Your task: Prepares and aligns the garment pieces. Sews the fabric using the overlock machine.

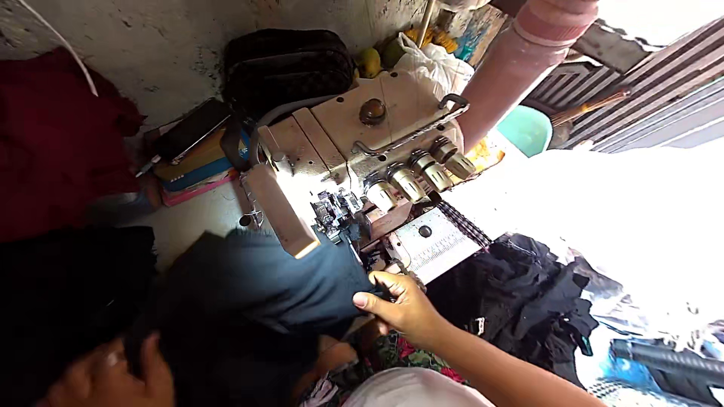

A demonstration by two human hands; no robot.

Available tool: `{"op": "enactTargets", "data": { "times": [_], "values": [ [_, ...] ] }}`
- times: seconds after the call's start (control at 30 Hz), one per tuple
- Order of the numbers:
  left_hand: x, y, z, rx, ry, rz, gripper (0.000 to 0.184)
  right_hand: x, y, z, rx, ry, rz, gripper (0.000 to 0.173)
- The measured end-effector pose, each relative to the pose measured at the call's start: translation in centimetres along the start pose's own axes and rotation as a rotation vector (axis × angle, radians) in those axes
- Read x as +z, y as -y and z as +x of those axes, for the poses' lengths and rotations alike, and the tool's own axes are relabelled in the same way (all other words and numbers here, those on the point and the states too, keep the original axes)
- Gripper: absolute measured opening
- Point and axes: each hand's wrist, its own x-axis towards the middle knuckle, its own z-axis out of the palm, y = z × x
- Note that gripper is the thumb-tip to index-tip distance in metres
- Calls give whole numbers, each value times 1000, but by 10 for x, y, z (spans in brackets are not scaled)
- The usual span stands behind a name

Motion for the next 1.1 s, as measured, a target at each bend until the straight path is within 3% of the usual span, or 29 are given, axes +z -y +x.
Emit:
{"op": "enactTargets", "data": {
  "times": [0.07, 0.1, 0.2, 0.27, 0.33, 0.4, 0.5, 0.57, 0.63, 0.7, 0.8, 0.9, 0.93, 1.0, 1.07, 1.1],
  "values": [
    [8, -4, 43, 106, -66, -29, 53, 15, -9, -2, 3, -23, 102, 12],
    [7, -26, 50, 179, -106, -63, 51, 17, -10, -2, 6, -36, 123, 15],
    [7, -118, 4, 505, -258, -278, 31, 16, -6, -8, 49, -70, 136, 27],
    [42, -156, -45, 597, -258, -477, 37, 13, -2, -8, 54, -74, 130, 28],
    [84, -169, -70, 523, -305, -499, 42, 11, -2, -8, 14, -63, 92, 28],
    [95, -169, -76, 373, -294, -518, 37, 6, -3, -6, -68, -43, 27, 26],
    [70, -155, -80, 288, -166, -654, 17, -2, -6, -7, -106, -83, -5, 15],
    [50, -145, -81, 140, -8, -837, 23, -7, -8, -4, -34, -95, 36, 6],
    [26, -144, -71, -66, 68, -1040, 22, -6, -14, -1, 37, -99, 35, 19],
    [13, -145, -50, -148, 67, -1168, 26, -3, -23, 4, 14, -124, 1, 22],
    [10, -148, -15, -1, -3, -1140, 32, 2, -23, 4, 10, -173, 81, 20],
    [3, -152, 5, 86, 31, -925, 68, -1, -6, 0, 25, -198, 230, 25],
    [3, -153, 9, 88, 31, -848, 66, -3, -4, 0, -42, -205, 206, 24],
    [5, -154, 14, 104, 43, -749, 47, -4, -5, 4, -300, -244, -77, 24],
    [4, -153, 17, 146, 41, -639, 31, -4, -4, 7, -543, -286, -511, 39],
    [1, -156, 17, 174, 11, -545, 29, -3, -3, 7, -581, -276, -698, 45]
  ]
}}
